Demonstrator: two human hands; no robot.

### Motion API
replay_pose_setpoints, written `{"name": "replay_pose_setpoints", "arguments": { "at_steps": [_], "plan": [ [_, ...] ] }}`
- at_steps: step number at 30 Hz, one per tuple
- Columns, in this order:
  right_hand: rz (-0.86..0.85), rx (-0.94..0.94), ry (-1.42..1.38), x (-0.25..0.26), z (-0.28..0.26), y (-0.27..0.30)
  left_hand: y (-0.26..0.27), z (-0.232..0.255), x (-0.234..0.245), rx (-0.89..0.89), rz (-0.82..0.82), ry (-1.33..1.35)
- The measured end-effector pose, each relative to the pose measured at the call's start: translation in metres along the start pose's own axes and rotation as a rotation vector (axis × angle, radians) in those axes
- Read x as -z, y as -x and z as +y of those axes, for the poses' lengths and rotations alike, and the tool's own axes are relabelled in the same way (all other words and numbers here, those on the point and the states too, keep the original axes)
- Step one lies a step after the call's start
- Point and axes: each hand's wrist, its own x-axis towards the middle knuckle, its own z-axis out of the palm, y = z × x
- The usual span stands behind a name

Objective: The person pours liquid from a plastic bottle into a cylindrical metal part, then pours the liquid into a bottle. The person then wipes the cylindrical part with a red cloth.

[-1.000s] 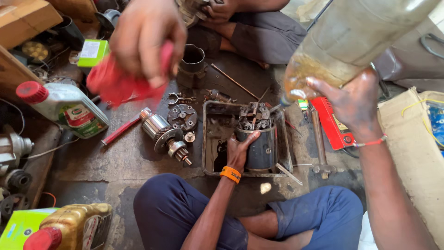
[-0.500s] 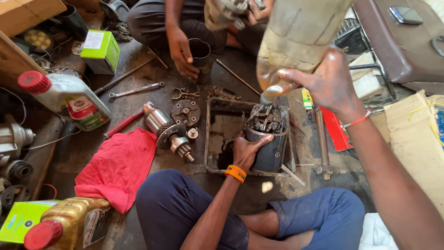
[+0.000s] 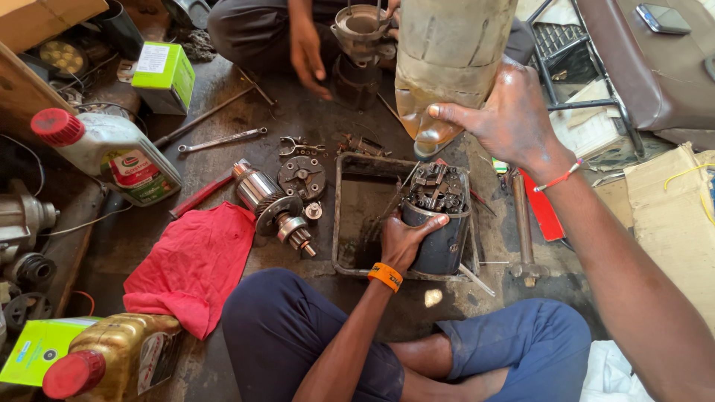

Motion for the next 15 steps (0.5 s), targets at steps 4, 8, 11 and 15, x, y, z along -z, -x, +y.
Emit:
{"name": "replay_pose_setpoints", "arguments": {
  "at_steps": [4, 8, 11, 15],
  "plan": [
    [-0.024, -0.039, -0.076, 0.0, 0.0, 0.004, 0.0, 0.0, 0.001, -0.013, -0.018, 0.041],
    [-0.069, -0.046, -0.095, 0.006, 0.004, 0.006, 0.0, 0.0, 0.001, -0.063, -0.011, 0.034],
    [-0.012, -0.043, -0.012, 0.015, 0.01, 0.01, 0.0, 0.001, 0.001, -0.044, -0.024, 0.068],
    [-0.046, -0.193, -0.338, 0.025, 0.014, 0.019, 0.0, 0.003, 0.001, -0.089, -0.004, 0.034]
  ]
}}
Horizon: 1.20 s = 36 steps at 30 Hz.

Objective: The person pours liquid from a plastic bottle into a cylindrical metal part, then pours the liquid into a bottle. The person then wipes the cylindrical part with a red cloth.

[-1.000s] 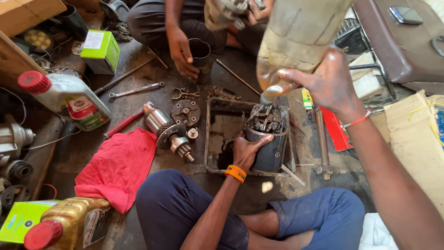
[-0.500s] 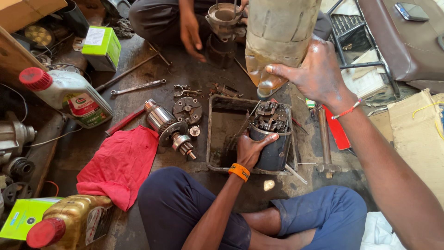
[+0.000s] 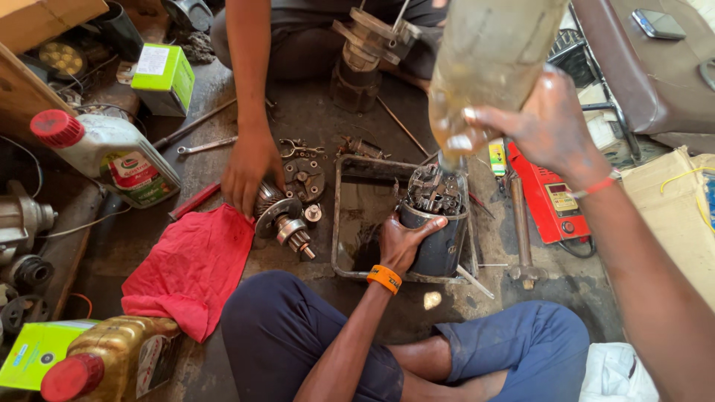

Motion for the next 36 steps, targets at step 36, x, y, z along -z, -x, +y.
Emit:
{"name": "replay_pose_setpoints", "arguments": {
  "at_steps": [36],
  "plan": [
    [0.192, 0.076, 0.095, 0.011, 0.016, 0.018, -0.001, 0.001, 0.0, 0.066, 0.04, -0.043]
  ]
}}
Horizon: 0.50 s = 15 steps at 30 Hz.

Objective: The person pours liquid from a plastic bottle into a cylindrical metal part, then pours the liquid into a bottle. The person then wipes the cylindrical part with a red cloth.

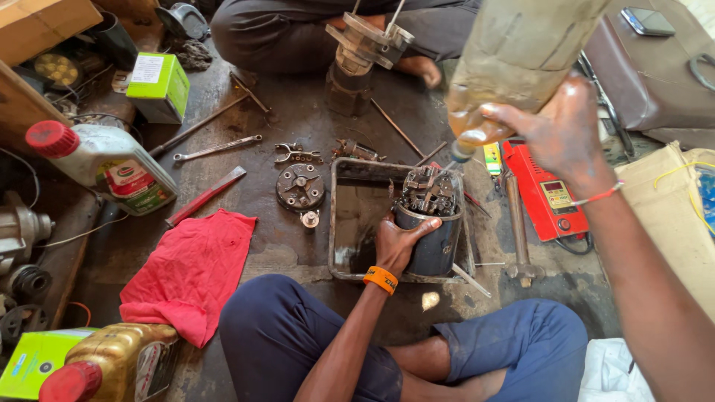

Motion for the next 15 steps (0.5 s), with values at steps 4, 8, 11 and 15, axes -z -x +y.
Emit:
{"name": "replay_pose_setpoints", "arguments": {
  "at_steps": [4, 8, 11, 15],
  "plan": [
    [0.055, 0.073, 0.076, -0.005, 0.006, -0.003, 0.003, 0.001, -0.002, -0.027, 0.001, 0.039],
    [0.06, 0.062, 0.182, 0.001, 0.01, -0.002, 0.004, 0.003, 0.0, -0.039, 0.015, -0.043],
    [0.058, 0.014, 0.218, 0.006, 0.012, 0.003, 0.004, 0.004, 0.0, -0.03, 0.011, -0.045],
    [0.087, 0.01, 0.238, 0.01, 0.019, 0.007, 0.002, 0.004, -0.001, -0.02, 0.005, 0.017]
  ]
}}
